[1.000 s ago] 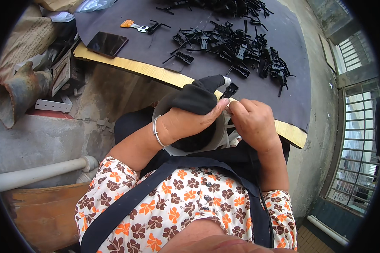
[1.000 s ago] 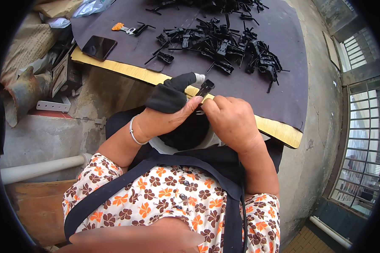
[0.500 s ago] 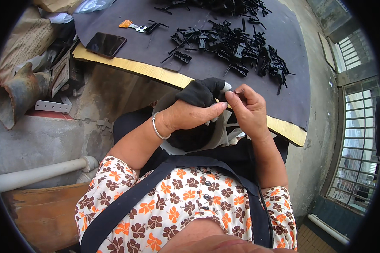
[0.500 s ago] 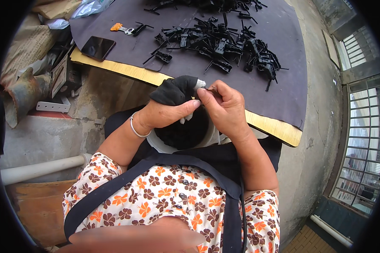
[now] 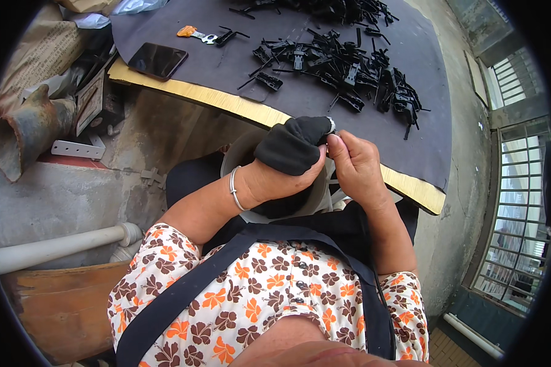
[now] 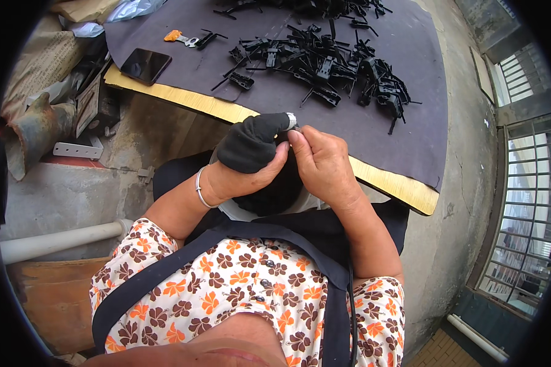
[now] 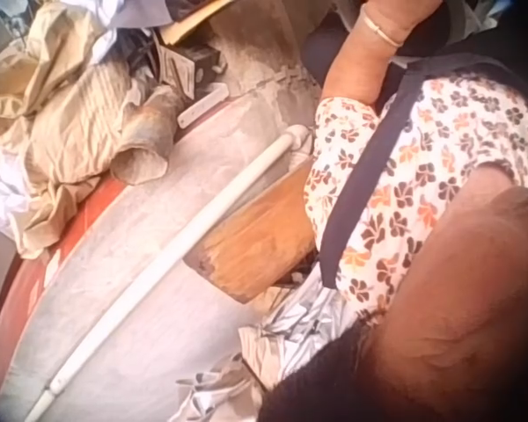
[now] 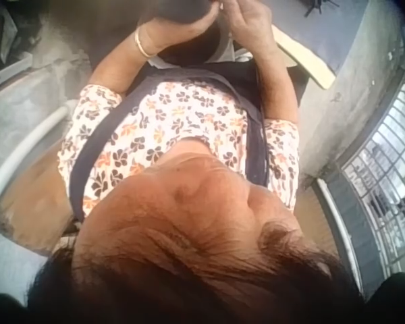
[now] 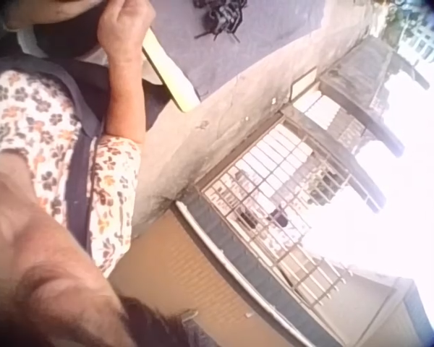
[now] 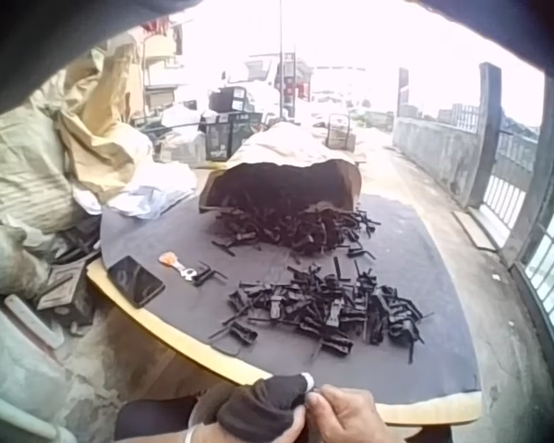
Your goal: Assembling small mechanical components by inserting metal pins into black plastic housings at a factory workstation.
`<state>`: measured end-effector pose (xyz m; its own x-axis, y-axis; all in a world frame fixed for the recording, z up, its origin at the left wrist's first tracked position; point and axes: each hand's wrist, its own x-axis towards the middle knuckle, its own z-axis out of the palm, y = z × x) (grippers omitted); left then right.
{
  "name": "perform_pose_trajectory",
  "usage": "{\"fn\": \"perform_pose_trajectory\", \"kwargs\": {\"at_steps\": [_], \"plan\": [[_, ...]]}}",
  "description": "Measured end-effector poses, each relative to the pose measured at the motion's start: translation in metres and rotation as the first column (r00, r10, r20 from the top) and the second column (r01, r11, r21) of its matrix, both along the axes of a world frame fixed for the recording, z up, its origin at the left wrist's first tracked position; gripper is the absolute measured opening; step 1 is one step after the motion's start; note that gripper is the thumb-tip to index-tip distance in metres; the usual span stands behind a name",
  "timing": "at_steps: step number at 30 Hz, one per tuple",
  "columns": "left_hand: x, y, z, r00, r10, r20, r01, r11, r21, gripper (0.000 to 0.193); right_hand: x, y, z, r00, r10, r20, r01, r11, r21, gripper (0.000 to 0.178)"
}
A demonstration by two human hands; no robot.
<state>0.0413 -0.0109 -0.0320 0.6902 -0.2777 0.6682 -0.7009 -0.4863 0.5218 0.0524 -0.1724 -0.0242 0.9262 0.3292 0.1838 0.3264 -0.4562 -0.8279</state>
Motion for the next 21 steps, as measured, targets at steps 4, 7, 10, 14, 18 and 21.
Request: {"fn": "perform_pose_trajectory", "kwargs": {"at_steps": [4, 7, 10, 14, 18, 21], "plan": [[0.005, 0.003, -0.001, 0.994, -0.09, -0.058, 0.083, 0.989, -0.123, 0.009, 0.002, -0.006, 0.005, 0.996, 0.068, -0.056, -0.059, 0.987, 0.148, 0.021], [0.013, 0.012, -0.009, 0.966, -0.198, -0.169, 0.15, 0.954, -0.261, 0.018, 0.004, -0.013, 0.012, 0.988, 0.08, -0.135, -0.069, 0.994, 0.087, 0.013], [0.007, 0.011, -0.002, 0.804, -0.346, -0.483, 0.078, 0.867, -0.491, 0.027, 0.005, -0.02, 0.012, 0.982, 0.185, -0.044, -0.189, 0.976, -0.112, 0.011], [0.008, 0.01, 0.0, 0.667, -0.48, -0.57, 0.029, 0.781, -0.624, 0.038, 0.005, -0.021, 0.025, 0.982, 0.187, 0.024, -0.183, 0.977, -0.106, 0.009], [0.01, 0.009, 0.007, 0.589, -0.55, -0.592, -0.003, 0.732, -0.682, 0.037, 0.009, -0.025, 0.006, 0.941, 0.213, 0.262, -0.206, 0.977, -0.055, 0.01], [0.01, 0.011, -0.003, 0.701, -0.423, -0.575, 0.183, 0.885, -0.428, 0.042, 0.011, -0.026, 0.012, 0.926, 0.202, 0.32, -0.196, 0.979, -0.052, 0.012]]}}
